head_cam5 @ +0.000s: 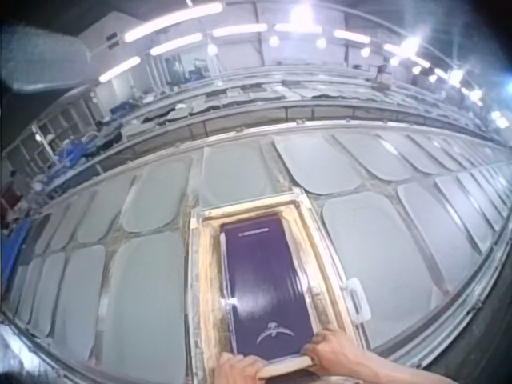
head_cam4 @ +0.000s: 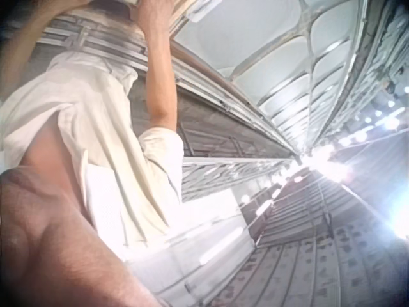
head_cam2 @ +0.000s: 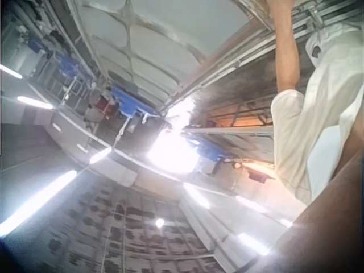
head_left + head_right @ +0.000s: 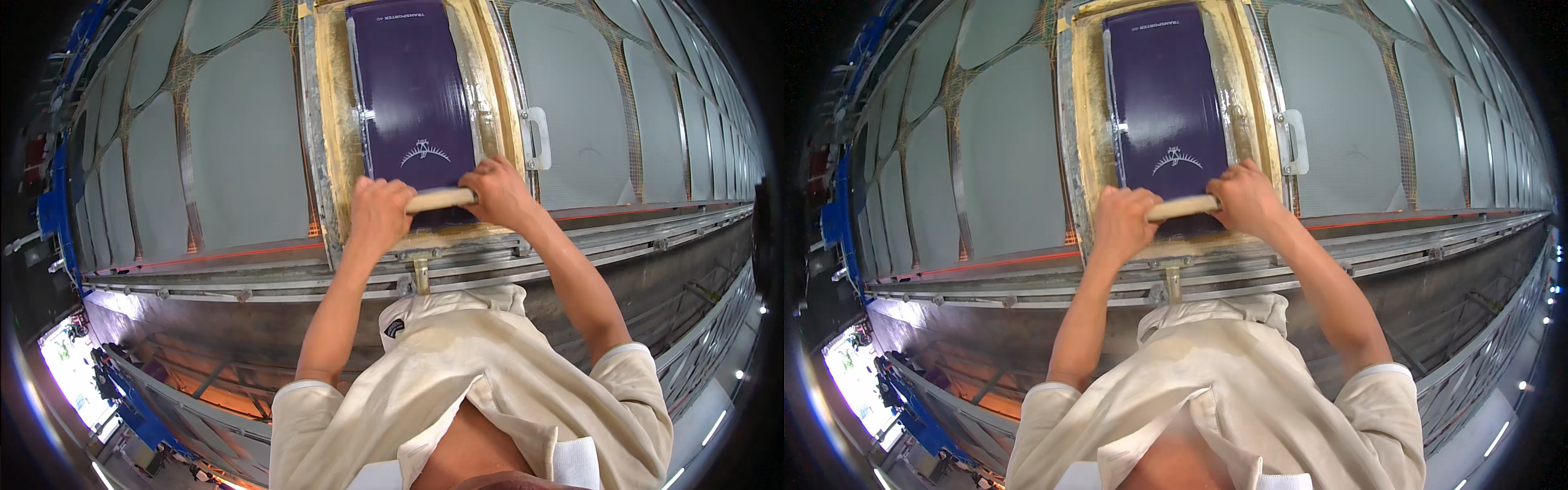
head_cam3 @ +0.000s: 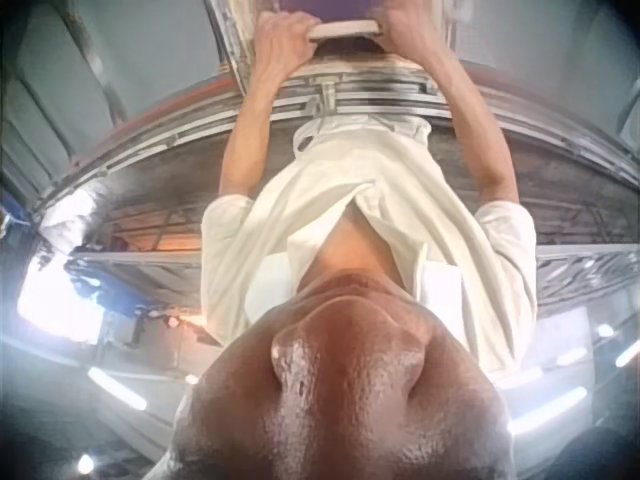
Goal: The person uses a squeegee to pull purple ink across a screen-printing frame repeatedly. They pause to pour water from a bottle onto the squeegee and continue the motion. The task is performed on a single frame without visible transfer to a substrate.
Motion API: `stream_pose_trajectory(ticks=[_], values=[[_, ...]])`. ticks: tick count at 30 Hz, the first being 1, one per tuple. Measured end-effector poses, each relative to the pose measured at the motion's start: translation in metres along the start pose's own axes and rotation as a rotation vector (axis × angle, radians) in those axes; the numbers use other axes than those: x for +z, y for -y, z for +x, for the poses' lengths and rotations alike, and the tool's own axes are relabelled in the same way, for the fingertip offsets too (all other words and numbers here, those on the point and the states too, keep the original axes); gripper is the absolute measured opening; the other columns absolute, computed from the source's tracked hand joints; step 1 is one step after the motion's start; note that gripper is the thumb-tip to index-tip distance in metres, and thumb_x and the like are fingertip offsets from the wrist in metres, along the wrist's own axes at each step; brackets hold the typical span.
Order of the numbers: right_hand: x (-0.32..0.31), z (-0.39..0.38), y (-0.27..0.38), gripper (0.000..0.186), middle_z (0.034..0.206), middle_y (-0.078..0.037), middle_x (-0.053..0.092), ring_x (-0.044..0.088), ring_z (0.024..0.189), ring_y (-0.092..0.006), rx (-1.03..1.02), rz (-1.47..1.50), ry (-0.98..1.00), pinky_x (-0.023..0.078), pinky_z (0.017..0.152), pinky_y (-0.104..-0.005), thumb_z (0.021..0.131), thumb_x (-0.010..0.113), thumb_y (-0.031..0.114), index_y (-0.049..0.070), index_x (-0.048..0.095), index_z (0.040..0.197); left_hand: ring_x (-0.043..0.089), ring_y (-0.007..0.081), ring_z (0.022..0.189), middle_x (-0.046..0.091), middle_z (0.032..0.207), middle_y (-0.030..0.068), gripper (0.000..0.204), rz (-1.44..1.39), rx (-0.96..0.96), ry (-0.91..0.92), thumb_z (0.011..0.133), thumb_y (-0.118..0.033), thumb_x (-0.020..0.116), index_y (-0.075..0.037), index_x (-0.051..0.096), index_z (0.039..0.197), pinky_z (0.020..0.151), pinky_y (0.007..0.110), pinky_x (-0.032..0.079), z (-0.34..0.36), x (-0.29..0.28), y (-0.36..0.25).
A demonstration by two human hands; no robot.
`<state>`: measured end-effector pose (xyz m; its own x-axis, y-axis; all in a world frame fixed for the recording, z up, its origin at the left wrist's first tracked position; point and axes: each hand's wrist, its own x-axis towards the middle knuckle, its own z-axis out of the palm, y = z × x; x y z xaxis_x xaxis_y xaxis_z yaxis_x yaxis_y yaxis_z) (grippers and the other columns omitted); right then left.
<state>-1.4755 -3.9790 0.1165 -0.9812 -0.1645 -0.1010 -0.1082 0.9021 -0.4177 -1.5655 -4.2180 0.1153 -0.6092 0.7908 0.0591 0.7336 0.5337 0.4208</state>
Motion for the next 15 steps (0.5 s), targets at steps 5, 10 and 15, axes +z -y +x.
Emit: stream_pose_trajectory(ticks=[5,10,15], values=[[-0.006,0.005,-0.007,0.027,0.082,-0.010,0.073,0.068,0.088,-0.0296,-0.034,-0.001,0.033,0.049,0.088,-0.0404,0.076,0.084,0.028,0.008,0.074,0.091,0.065,0.0212,0.082,0.072,0.087,0.0008,0.023,0.021,-0.013,0.075,0.071,-0.020,0.085,-0.013,0.077,0.091,0.083,0.038,0.043,0.006,-0.008,0.001],[-0.052,0.125,-0.067,0.029,0.081,-0.011,0.073,0.071,0.079,-0.0329,0.047,-0.088,0.050,0.053,0.080,-0.0439,0.076,0.084,0.032,0.009,0.074,0.090,0.066,0.0235,0.081,0.069,0.081,0.0028,0.024,0.127,0.026,0.026,0.072,-0.022,0.085,-0.015,0.077,0.093,0.083,0.039,0.042,0.133,-0.030,0.068],[-0.104,0.268,-0.147,0.036,0.088,-0.015,0.074,0.072,0.088,-0.0358,0.050,-0.119,-0.052,0.058,0.079,-0.0460,0.077,0.084,0.038,0.009,0.074,0.097,0.069,0.0282,0.094,0.075,0.095,0.0089,0.039,0.249,-0.024,-0.001,0.073,-0.031,0.086,-0.013,0.077,0.106,0.093,0.043,0.047,0.283,-0.063,0.137]])
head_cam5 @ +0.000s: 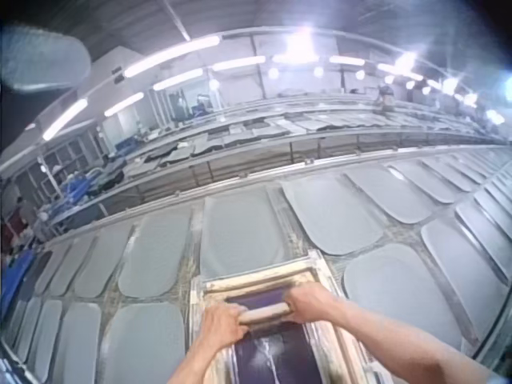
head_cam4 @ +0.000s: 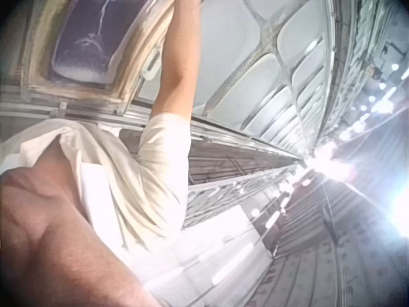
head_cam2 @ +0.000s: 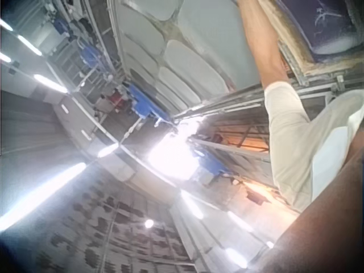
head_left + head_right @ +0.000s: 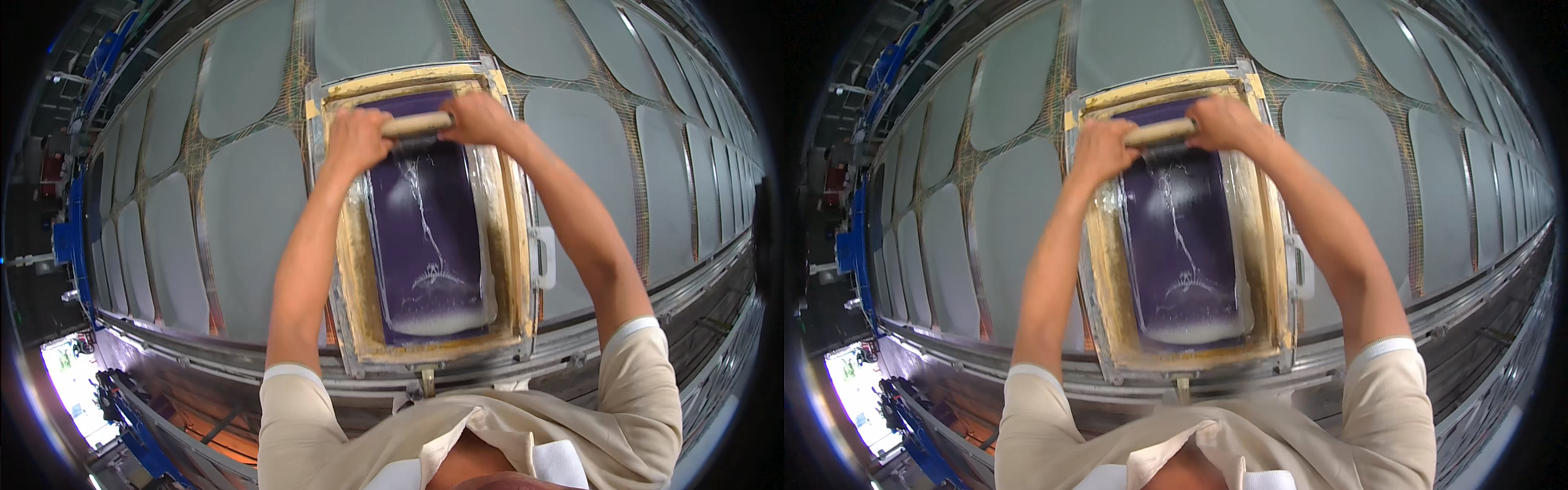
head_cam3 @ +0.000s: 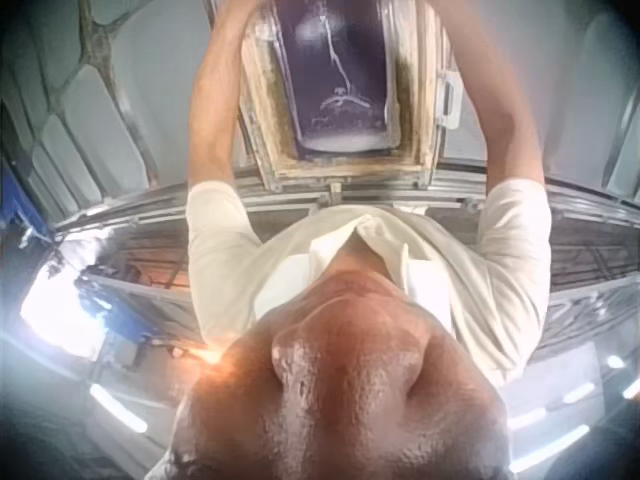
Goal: The person uses a squeegee to pull purple ink across a screen-printing frame repeatedly. They pause to pour water from a bottle onto the squeegee and continue the motion. The task is performed on a single frame without visible transfer to a substrate.
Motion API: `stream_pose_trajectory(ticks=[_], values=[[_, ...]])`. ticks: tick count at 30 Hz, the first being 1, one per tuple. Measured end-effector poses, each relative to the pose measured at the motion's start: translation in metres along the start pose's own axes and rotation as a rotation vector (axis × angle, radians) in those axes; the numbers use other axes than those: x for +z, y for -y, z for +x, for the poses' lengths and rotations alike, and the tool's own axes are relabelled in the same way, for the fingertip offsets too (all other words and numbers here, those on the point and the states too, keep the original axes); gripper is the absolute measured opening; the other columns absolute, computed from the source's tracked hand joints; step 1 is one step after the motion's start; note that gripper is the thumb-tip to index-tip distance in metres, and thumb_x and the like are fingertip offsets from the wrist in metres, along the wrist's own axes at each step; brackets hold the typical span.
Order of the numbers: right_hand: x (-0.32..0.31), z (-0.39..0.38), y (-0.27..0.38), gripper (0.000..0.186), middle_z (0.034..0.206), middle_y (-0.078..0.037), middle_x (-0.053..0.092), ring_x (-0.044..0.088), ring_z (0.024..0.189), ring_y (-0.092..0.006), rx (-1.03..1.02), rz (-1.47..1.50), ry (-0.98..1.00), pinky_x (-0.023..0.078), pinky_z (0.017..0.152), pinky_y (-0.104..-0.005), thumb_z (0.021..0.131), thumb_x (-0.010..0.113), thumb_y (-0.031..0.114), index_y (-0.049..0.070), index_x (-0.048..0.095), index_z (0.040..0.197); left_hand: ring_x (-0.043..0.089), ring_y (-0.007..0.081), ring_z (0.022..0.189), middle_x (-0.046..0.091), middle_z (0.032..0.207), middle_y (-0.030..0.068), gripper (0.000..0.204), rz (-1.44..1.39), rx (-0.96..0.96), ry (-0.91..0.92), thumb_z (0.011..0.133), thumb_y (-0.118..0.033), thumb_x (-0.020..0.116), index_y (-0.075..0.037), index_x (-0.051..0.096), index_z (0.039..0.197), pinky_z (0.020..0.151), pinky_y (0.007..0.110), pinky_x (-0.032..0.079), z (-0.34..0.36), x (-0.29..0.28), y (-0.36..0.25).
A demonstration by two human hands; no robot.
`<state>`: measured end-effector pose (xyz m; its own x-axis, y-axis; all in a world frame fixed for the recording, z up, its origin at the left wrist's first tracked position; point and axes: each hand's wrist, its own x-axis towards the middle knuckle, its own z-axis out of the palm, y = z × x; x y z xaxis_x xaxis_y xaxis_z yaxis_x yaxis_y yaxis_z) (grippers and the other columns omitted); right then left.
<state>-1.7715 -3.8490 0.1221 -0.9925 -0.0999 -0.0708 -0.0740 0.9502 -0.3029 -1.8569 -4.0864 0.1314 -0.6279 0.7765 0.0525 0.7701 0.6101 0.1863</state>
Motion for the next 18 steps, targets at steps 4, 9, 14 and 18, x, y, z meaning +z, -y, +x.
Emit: stream_pose_trajectory(ticks=[4,9,14,18], values=[[-0.007,0.077,-0.050,0.043,0.088,-0.017,0.074,0.072,0.087,-0.0378,-0.020,-0.003,-0.050,0.058,0.080,-0.0454,0.076,0.084,0.037,0.008,0.075,0.105,0.071,0.0336,0.092,0.076,0.097,0.0128,0.046,0.067,-0.036,-0.018,0.076,-0.038,0.086,-0.015,0.076,0.115,0.088,0.045,0.053,0.079,0.005,0.034],[-0.008,0.102,-0.061,0.040,0.081,-0.024,0.072,0.071,0.079,-0.0417,-0.004,-0.001,-0.032,0.058,0.073,-0.0479,0.071,0.082,0.038,0.002,0.076,0.089,0.072,0.0328,0.085,0.076,0.087,0.0112,0.043,-0.040,-0.060,-0.005,0.076,-0.041,0.085,-0.017,0.078,0.111,0.080,0.043,0.055,0.099,0.014,0.049],[0.004,0.055,-0.030,0.041,0.087,-0.021,0.073,0.072,0.087,-0.0397,-0.005,0.004,-0.020,0.057,0.079,-0.0468,0.074,0.083,0.038,0.005,0.076,0.099,0.071,0.0332,0.085,0.074,0.084,0.0106,0.036,-0.058,-0.040,-0.045,0.074,-0.039,0.085,-0.019,0.078,0.104,0.077,0.044,0.055,0.052,0.025,0.036],[0.026,-0.032,0.009,0.034,0.082,-0.018,0.072,0.071,0.084,-0.0388,-0.035,0.044,-0.048,0.056,0.077,-0.0468,0.077,0.084,0.032,0.008,0.075,0.098,0.072,0.0317,0.084,0.075,0.085,0.0094,0.025,-0.069,0.013,-0.017,0.075,-0.034,0.083,-0.017,0.077,0.092,0.078,0.044,0.056,-0.028,0.023,-0.011]])
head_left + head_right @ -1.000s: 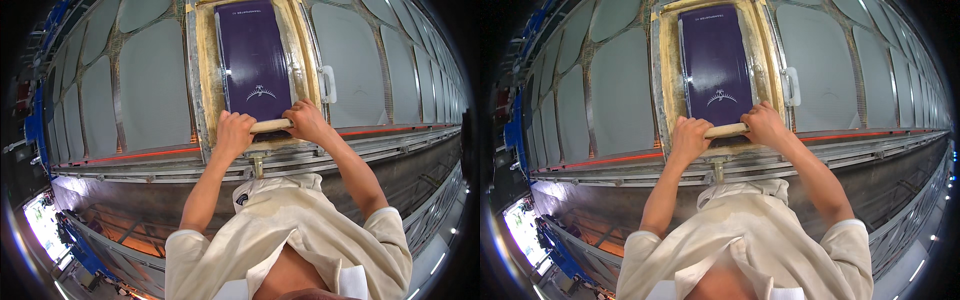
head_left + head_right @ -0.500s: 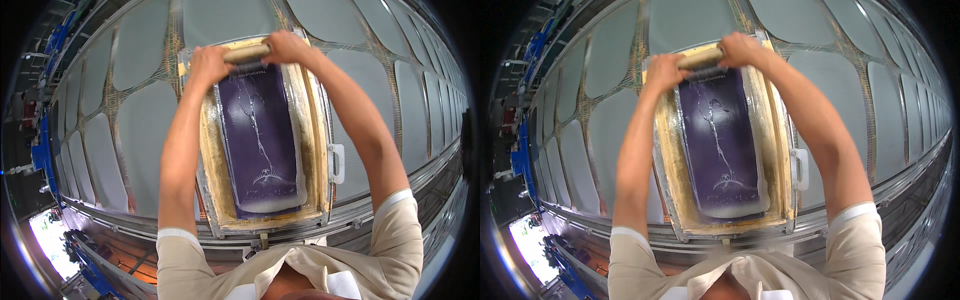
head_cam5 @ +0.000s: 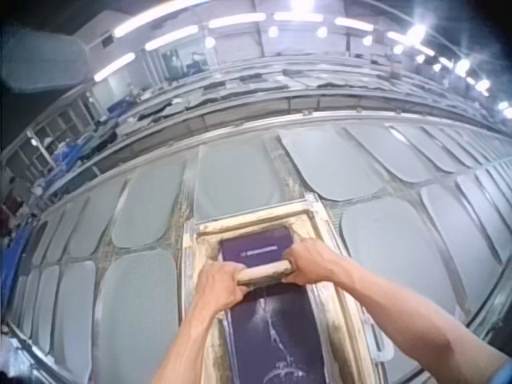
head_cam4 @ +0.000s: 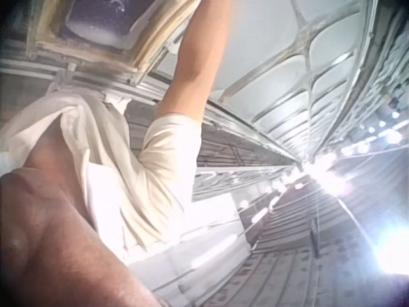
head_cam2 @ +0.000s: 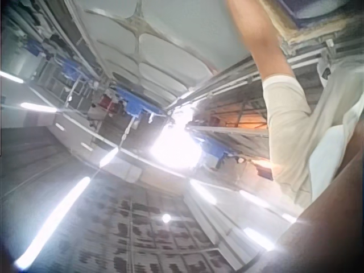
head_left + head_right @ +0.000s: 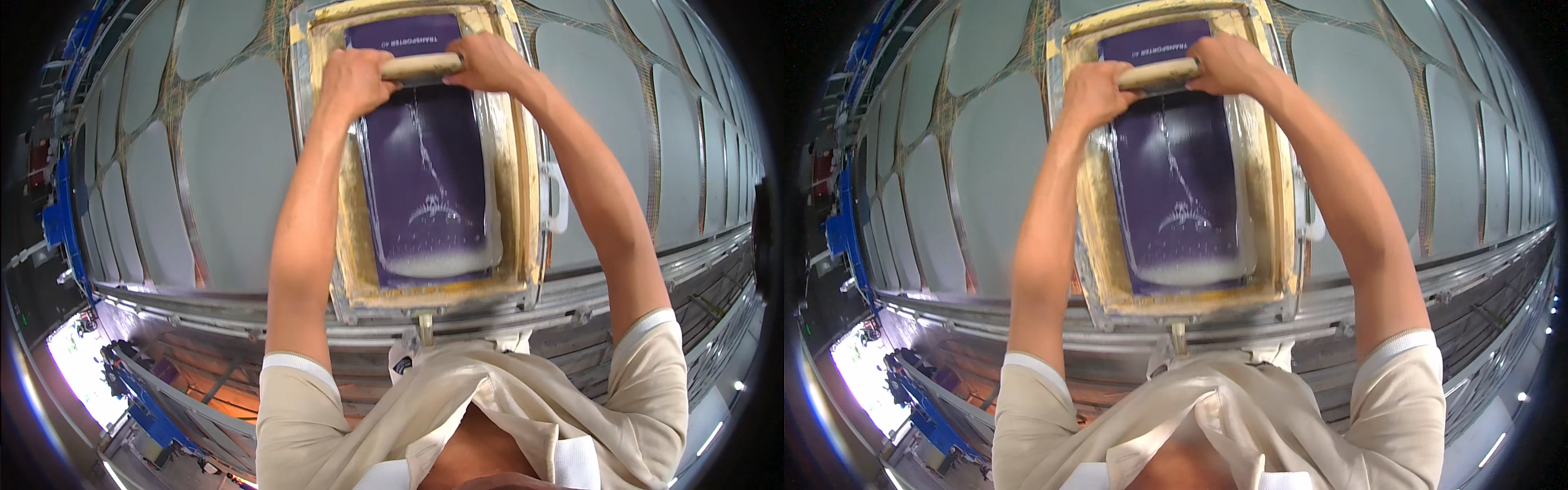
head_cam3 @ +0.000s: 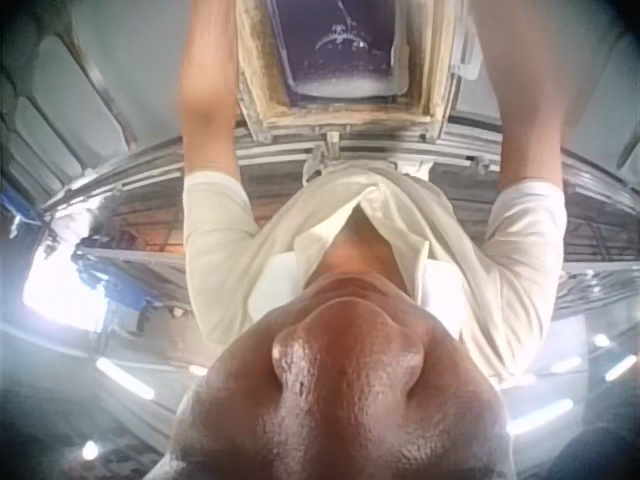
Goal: The person uses a squeegee to pull purple ink across a screen-printing frame repeatedly. They pause to pour water from a bottle onto the squeegee and continue the motion. The task is performed on a single frame without visible transfer to a substrate.
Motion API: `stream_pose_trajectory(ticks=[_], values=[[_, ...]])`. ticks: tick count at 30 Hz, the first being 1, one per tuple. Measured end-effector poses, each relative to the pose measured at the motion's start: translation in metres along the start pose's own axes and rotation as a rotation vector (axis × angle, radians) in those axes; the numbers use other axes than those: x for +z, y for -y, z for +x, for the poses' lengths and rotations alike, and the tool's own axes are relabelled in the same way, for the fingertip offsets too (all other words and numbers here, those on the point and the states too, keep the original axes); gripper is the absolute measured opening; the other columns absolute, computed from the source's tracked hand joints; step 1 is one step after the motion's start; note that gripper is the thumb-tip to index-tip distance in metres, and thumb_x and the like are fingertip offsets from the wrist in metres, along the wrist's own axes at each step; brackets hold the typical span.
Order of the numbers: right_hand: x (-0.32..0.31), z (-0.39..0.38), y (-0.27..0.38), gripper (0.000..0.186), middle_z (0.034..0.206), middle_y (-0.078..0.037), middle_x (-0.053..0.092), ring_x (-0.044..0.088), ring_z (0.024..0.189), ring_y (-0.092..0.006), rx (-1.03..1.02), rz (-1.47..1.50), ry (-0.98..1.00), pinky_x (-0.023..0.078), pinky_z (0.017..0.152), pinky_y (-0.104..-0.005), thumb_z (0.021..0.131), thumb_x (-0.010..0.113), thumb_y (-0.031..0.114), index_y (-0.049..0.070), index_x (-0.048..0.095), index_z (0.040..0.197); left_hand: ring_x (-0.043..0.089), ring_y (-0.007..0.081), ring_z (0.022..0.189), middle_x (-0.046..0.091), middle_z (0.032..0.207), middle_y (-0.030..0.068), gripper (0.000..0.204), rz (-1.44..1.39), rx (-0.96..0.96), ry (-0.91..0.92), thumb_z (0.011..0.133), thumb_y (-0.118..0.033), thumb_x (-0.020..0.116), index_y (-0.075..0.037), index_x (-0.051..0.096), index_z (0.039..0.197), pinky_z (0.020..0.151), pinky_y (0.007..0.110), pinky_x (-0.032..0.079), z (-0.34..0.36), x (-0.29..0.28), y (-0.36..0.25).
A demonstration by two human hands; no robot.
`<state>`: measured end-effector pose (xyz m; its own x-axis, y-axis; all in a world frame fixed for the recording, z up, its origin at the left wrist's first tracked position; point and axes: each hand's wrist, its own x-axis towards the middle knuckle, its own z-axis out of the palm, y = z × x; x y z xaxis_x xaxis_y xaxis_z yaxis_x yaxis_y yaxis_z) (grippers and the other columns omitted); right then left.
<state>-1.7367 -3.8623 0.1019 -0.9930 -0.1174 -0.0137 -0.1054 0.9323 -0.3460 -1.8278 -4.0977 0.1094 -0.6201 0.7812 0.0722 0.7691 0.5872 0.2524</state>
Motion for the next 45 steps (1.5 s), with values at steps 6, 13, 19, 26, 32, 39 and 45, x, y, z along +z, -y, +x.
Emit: stream_pose_trajectory(ticks=[6,13,19,26,32,39,45], values=[[0.030,-0.164,0.092,0.028,0.079,-0.013,0.073,0.072,0.080,-0.0333,0.046,0.049,0.154,0.058,0.076,-0.0449,0.078,0.084,0.028,0.010,0.075,0.097,0.068,0.0297,0.076,0.072,0.080,0.0083,0.016,-0.117,-0.018,0.029,0.071,-0.018,0.084,-0.013,0.077,0.084,0.081,0.044,0.046,-0.171,0.014,-0.094],[0.008,-0.246,0.146,0.043,0.100,-0.018,0.074,0.070,0.097,-0.0321,0.069,0.327,0.279,0.051,0.094,-0.0437,0.081,0.083,0.035,0.002,0.075,0.107,0.065,0.0228,0.086,0.071,0.092,0.0010,0.027,-0.064,-0.014,-0.066,0.066,-0.015,0.084,-0.013,0.076,0.092,0.082,0.040,0.045,-0.277,0.021,-0.145],[0.055,-0.233,-0.008,0.040,0.116,-0.023,0.070,0.067,0.109,-0.0369,0.757,0.180,-0.564,0.051,0.092,-0.0425,0.097,0.064,0.036,0.002,0.068,0.118,0.061,0.0234,0.095,0.067,0.091,0.0035,0.020,0.093,0.050,-0.020,0.064,-0.013,0.077,-0.013,0.072,0.084,0.087,0.040,0.043,-0.275,0.025,-0.147],[0.057,-0.234,-0.022,0.032,0.082,-0.013,0.066,0.060,0.075,-0.0213,0.610,0.342,-0.570,0.047,0.069,-0.0380,0.100,0.063,0.030,-0.001,0.066,0.094,0.061,0.0211,0.086,0.064,0.084,0.0014,0.014,-0.061,-0.016,-0.168,0.067,-0.004,0.069,-0.013,0.068,0.078,0.083,0.038,0.041,-0.301,0.037,-0.145],[0.024,-0.214,0.047,0.028,0.061,0.002,0.047,0.040,0.055,-0.0076,0.652,0.508,-0.658,0.032,0.050,-0.0306,0.100,0.065,0.030,0.005,0.063,0.086,0.062,0.0204,0.084,0.064,0.084,-0.0001,0.018,-0.071,-0.033,-0.247,0.065,-0.005,0.069,-0.013,0.069,0.080,0.083,0.037,0.043,-0.325,-0.002,-0.123],[0.163,-0.090,0.166,0.026,0.063,0.000,0.052,0.046,0.055,-0.0089,0.436,0.473,-0.859,0.036,0.050,-0.0297,0.098,0.067,0.028,0.004,0.064,0.092,0.065,0.0212,0.085,0.072,0.097,-0.0011,0.033,0.007,-0.009,-0.229,0.062,-0.007,0.074,-0.014,0.072,0.094,0.083,0.038,0.044,-0.413,-0.067,0.045],[0.163,-0.047,0.262,0.033,0.092,-0.019,0.071,0.067,0.085,-0.0328,0.690,0.691,-0.636,0.050,0.079,-0.0414,0.095,0.065,0.033,0.001,0.070,0.101,0.065,0.0209,0.085,0.073,0.103,-0.0006,0.042,0.005,-0.044,-0.152,0.058,-0.005,0.076,-0.013,0.073,0.099,0.082,0.037,0.044,-0.498,-0.092,0.099]])
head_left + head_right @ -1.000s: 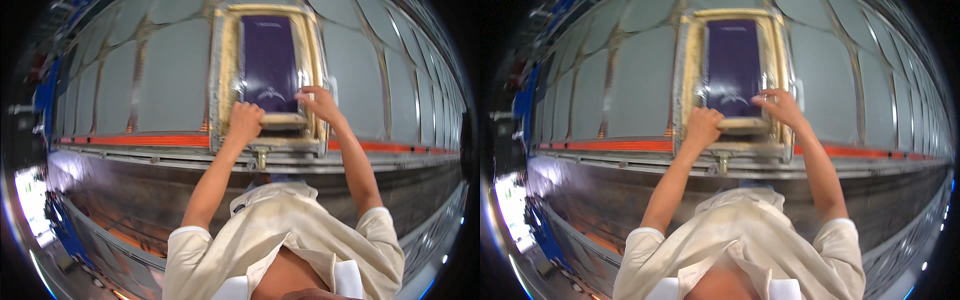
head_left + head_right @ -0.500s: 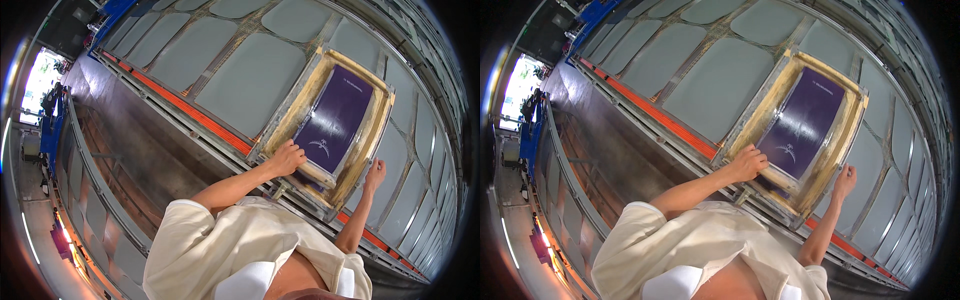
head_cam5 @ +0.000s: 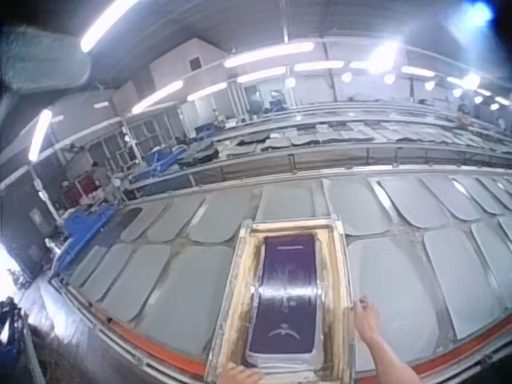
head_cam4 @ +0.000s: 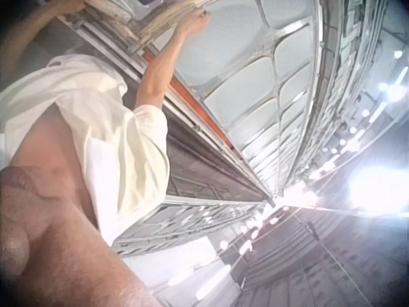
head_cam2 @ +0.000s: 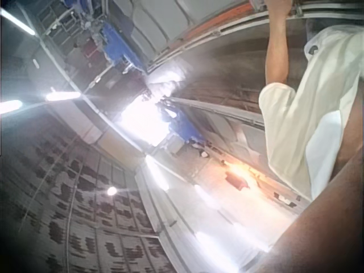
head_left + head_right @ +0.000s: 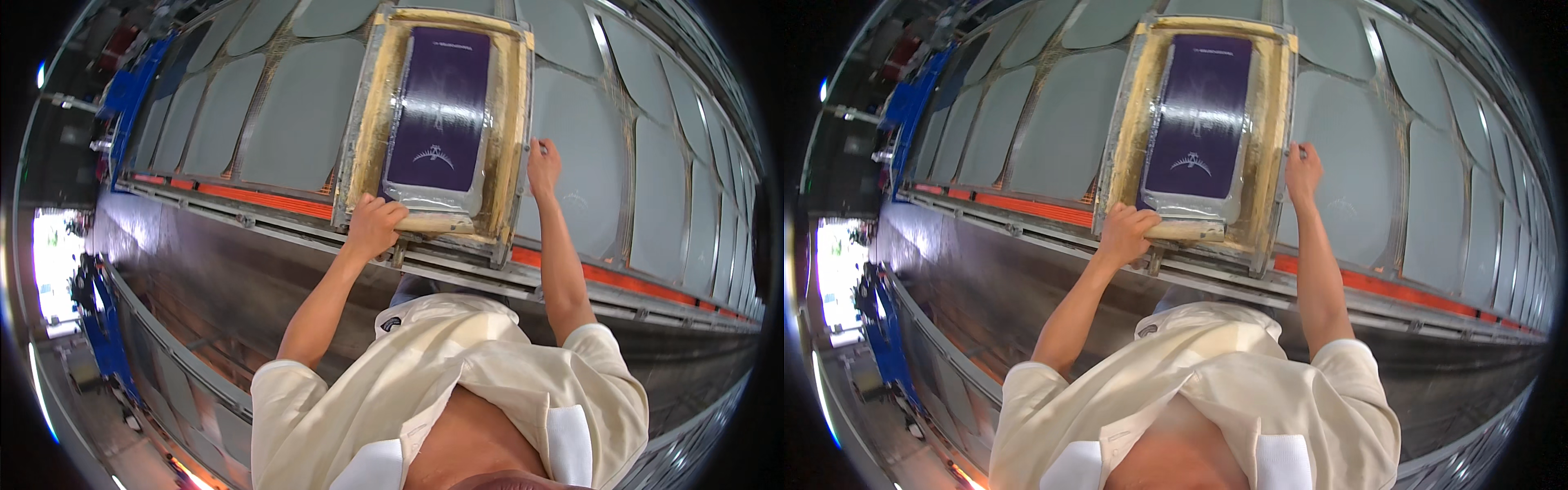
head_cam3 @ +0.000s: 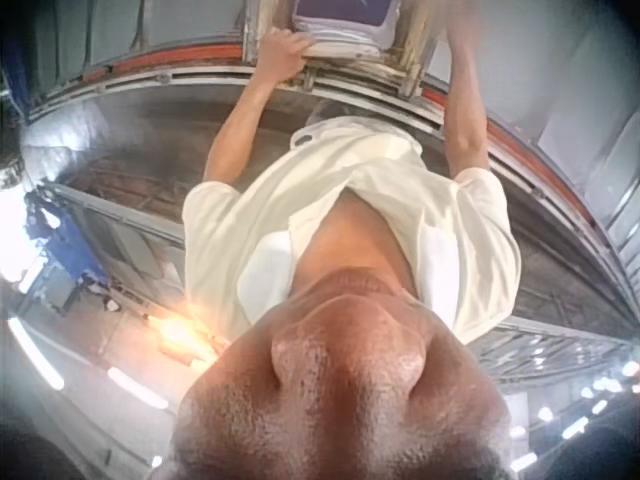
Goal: The person uses a squeegee to pull purple ink across a screen-printing frame repeatedly. They pause to pour water from a bottle onto the squeegee and continue the motion. The task is performed on a single frame without visible transfer to a substrate.
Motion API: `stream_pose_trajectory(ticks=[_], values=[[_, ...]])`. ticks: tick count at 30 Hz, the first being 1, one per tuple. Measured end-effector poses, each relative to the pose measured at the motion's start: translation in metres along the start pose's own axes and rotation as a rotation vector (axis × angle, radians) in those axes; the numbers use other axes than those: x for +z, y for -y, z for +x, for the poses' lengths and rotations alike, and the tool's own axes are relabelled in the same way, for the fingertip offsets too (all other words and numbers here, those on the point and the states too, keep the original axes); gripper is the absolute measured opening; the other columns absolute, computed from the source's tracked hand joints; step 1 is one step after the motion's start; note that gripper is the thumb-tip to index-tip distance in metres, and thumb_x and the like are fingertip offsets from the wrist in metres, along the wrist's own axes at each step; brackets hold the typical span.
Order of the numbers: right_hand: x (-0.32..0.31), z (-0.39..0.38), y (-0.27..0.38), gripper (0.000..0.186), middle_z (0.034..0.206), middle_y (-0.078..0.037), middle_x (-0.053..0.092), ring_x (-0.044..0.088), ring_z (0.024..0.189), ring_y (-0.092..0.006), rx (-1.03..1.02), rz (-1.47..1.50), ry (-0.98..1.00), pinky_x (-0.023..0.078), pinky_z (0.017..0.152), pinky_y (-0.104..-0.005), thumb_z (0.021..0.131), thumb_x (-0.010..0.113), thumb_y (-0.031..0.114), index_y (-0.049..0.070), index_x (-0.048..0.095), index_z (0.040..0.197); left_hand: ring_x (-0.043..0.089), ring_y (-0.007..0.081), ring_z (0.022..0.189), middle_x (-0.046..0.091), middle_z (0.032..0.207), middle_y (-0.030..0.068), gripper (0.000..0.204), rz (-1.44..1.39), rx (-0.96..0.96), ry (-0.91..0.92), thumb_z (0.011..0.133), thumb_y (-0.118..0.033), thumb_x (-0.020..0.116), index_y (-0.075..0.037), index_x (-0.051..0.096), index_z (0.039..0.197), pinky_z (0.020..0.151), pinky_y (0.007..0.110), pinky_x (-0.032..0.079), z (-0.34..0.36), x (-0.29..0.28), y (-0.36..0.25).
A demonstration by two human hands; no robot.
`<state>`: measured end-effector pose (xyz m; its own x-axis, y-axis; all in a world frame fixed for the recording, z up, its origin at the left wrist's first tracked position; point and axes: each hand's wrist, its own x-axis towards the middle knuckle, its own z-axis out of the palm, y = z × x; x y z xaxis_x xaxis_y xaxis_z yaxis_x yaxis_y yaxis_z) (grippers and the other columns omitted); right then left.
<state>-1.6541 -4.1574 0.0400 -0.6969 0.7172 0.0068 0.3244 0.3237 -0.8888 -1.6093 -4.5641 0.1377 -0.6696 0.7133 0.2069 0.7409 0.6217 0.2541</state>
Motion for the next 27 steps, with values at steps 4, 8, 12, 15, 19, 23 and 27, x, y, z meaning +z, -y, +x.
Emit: stream_pose_trajectory(ticks=[4,8,12,15,19,23,27], values=[[0.009,-0.019,0.026,0.033,0.094,-0.020,0.072,0.068,0.087,-0.0362,0.003,-0.103,-0.049,0.051,0.079,-0.0435,0.095,0.064,0.035,0.003,0.070,0.102,0.063,0.0211,0.086,0.072,0.107,-0.0006,0.048,-0.010,0.078,-0.002,0.055,-0.005,0.075,-0.012,0.071,0.103,0.082,0.038,0.044,-0.023,0.001,0.018],[0.015,-0.014,0.027,0.033,0.094,-0.021,0.072,0.068,0.090,-0.0375,0.052,-0.190,-0.048,0.051,0.080,-0.0436,0.095,0.064,0.035,0.004,0.071,0.103,0.061,0.0214,0.085,0.071,0.107,-0.0008,0.047,-0.001,0.098,-0.054,0.058,-0.004,0.073,-0.011,0.070,0.104,0.079,0.037,0.043,-0.016,0.021,0.028],[0.018,-0.006,0.005,0.034,0.095,-0.023,0.071,0.068,0.091,-0.0405,-0.014,-0.270,-0.052,0.051,0.081,-0.0464,0.095,0.064,0.035,0.003,0.070,0.104,0.061,0.0212,0.087,0.071,0.106,-0.0009,0.045,-0.019,0.139,-0.055,0.060,-0.001,0.071,-0.011,0.070,0.104,0.079,0.037,0.042,0.039,0.027,0.054],[0.018,-0.009,0.008,0.034,0.097,-0.025,0.070,0.067,0.094,-0.0422,-0.076,-0.295,0.001,0.051,0.083,-0.0492,0.096,0.063,0.033,0.001,0.070,0.105,0.062,0.0212,0.089,0.072,0.107,-0.0014,0.045,-0.002,0.145,-0.065,0.062,0.001,0.069,-0.012,0.071,0.105,0.080,0.038,0.042,0.103,0.037,0.096],[0.016,0.033,0.062,0.036,0.112,-0.021,0.070,0.064,0.106,-0.0387,-0.090,-0.418,0.193,0.050,0.090,-0.0472,0.094,0.067,0.037,0.005,0.070,0.111,0.064,0.0220,0.093,0.073,0.111,-0.0001,0.044,0.047,0.174,-0.096,0.061,0.000,0.071,-0.013,0.071,0.104,0.085,0.039,0.043,0.217,0.059,0.160],[0.064,0.112,0.124,0.043,0.120,-0.018,0.069,0.061,0.116,-0.0374,-0.504,-0.292,0.256,0.049,0.097,-0.0456,0.089,0.074,0.041,0.009,0.071,0.118,0.065,0.0240,0.092,0.073,0.105,0.0022,0.040,0.073,0.208,-0.108,0.065,-0.008,0.077,-0.014,0.073,0.104,0.084,0.041,0.044,0.336,0.071,0.218],[0.111,0.192,0.178,0.051,0.115,-0.019,0.071,0.065,0.110,-0.0377,-0.722,-0.431,0.514,0.052,0.095,-0.0455,0.085,0.077,0.041,0.006,0.069,0.121,0.070,0.0304,0.080,0.074,0.084,0.0105,0.026,-0.053,0.157,-0.031,0.071,-0.022,0.084,-0.013,0.078,0.095,0.076,0.043,0.050,0.408,0.046,0.231]])
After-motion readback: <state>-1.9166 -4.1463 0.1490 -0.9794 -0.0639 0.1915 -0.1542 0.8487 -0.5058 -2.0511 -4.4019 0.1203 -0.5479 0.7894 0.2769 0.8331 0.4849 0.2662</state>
